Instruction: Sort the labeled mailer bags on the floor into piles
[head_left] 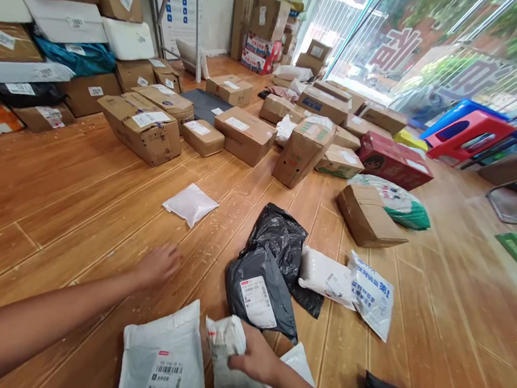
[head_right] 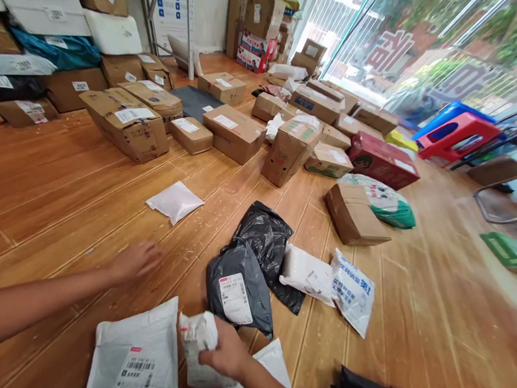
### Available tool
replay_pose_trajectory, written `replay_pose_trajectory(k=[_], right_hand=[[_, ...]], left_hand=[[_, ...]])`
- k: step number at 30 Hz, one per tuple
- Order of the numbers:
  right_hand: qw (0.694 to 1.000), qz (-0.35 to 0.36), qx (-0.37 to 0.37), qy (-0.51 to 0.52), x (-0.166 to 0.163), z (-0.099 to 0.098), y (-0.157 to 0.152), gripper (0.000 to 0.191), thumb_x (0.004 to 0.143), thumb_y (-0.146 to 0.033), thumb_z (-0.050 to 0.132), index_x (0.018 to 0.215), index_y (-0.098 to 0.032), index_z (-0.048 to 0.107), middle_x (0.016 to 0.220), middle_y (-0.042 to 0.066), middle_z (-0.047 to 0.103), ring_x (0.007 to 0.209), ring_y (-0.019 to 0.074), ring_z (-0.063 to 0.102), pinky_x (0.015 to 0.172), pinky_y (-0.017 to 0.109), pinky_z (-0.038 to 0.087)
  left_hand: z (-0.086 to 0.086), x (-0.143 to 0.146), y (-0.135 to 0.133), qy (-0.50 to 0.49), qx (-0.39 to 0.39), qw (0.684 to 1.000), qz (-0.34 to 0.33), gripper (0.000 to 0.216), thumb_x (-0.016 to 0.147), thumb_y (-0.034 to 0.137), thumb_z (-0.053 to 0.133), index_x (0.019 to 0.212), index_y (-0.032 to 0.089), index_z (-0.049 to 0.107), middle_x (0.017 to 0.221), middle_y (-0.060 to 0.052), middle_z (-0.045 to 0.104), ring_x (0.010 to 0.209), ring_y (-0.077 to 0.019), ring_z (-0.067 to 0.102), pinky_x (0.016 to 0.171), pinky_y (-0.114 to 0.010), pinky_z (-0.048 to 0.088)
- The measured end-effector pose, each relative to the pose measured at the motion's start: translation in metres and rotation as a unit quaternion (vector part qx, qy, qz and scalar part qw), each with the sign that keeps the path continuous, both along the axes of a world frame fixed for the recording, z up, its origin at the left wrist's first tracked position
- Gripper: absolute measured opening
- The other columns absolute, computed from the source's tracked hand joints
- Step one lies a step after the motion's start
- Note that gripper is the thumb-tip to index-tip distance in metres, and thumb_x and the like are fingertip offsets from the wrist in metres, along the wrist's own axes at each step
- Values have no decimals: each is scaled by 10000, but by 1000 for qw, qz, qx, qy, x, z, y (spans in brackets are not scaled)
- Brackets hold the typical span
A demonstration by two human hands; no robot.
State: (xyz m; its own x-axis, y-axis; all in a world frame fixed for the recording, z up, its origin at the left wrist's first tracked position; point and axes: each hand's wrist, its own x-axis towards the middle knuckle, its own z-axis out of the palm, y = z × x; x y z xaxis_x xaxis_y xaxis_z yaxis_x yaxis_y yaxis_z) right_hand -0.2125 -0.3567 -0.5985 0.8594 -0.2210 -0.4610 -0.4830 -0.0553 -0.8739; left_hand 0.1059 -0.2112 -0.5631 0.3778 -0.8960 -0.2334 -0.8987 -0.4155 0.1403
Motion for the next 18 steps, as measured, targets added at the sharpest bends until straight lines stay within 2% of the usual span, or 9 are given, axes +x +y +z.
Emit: replay_pose_trajectory(k=[4, 7, 9, 11, 12, 14, 15, 16, 18], right_hand=[[995, -45, 91, 4, -26, -15, 21, 483, 445, -183, 597, 928, -189, 608, 859, 15, 657, 796, 219, 586, 740, 321, 476], [991, -69, 111, -5, -23, -26, 38, 448, 491, -257, 634, 936, -207, 653, 980, 63, 715, 982, 307, 634, 894, 400, 480], [981, -127, 146, 6, -19, -29, 46, 423, 535, -329, 673, 942, -213, 681, 1032, 82, 725, 1076, 337, 628, 987, 431, 450], [965, -174, 195, 15, -19, -26, 49, 454, 554, -351, 684, 989, -220, 690, 1055, 83, 726, 1091, 339, 635, 1006, 437, 450], [958, -188, 216, 15, -20, -23, 48, 491, 537, -330, 686, 1015, -217, 686, 1046, 84, 729, 1069, 338, 646, 990, 437, 465], [941, -225, 251, 6, -26, -12, 37, 556, 495, -270, 655, 1046, -203, 671, 1003, 85, 734, 1016, 331, 663, 938, 429, 495], [931, -248, 269, -3, -29, -3, 27, 571, 489, -262, 621, 1055, -193, 663, 980, 87, 736, 995, 327, 669, 919, 428, 504], [919, -273, 284, -10, -32, 6, 16, 564, 496, -273, 581, 1047, -179, 660, 952, 97, 737, 972, 326, 674, 904, 434, 512], [922, -302, 242, -23, -34, 30, -10, 542, 530, -327, 476, 1006, -149, 664, 881, 126, 733, 898, 327, 690, 862, 466, 534]], left_hand=[[4, 33, -95, -29, 0, 983, 180, 498, 865, 285, 591, 1247, -33, 554, 1274, -317, 532, 1204, -443, 482, 975, -535, 407], [-5, 46, -131, -13, -27, 965, 260, 479, 839, 183, 562, 1210, -119, 546, 1311, -409, 470, 1286, -511, 403, 1039, -627, 319], [-5, 52, -141, 18, -71, 958, 278, 369, 825, 64, 437, 1109, -104, 603, 1381, -419, 413, 1400, -501, 268, 1121, -646, 176], [1, 55, -145, 77, -130, 952, 267, 274, 789, 57, 434, 937, 7, 659, 1487, -333, 362, 1476, -428, 149, 1186, -577, 81], [6, 55, -146, 120, -158, 946, 257, 201, 771, 98, 467, 846, 74, 652, 1498, -264, 388, 1477, -383, 171, 1204, -524, 105], [17, 50, -145, 234, -191, 921, 244, 101, 725, 214, 488, 685, 163, 565, 1288, -172, 578, 1320, -316, 430, 1137, -449, 316], [23, 45, -143, 300, -194, 901, 245, 110, 696, 270, 470, 638, 186, 512, 1061, -140, 643, 1116, -279, 563, 1024, -421, 435], [28, 37, -139, 367, -190, 876, 248, 128, 664, 315, 447, 608, 202, 468, 824, -98, 617, 876, -238, 603, 883, -396, 507], [37, 15, -128, 484, -170, 821, 252, 153, 592, 370, 425, 565, 221, 406, 549, -14, 428, 558, -159, 475, 667, -345, 519]])
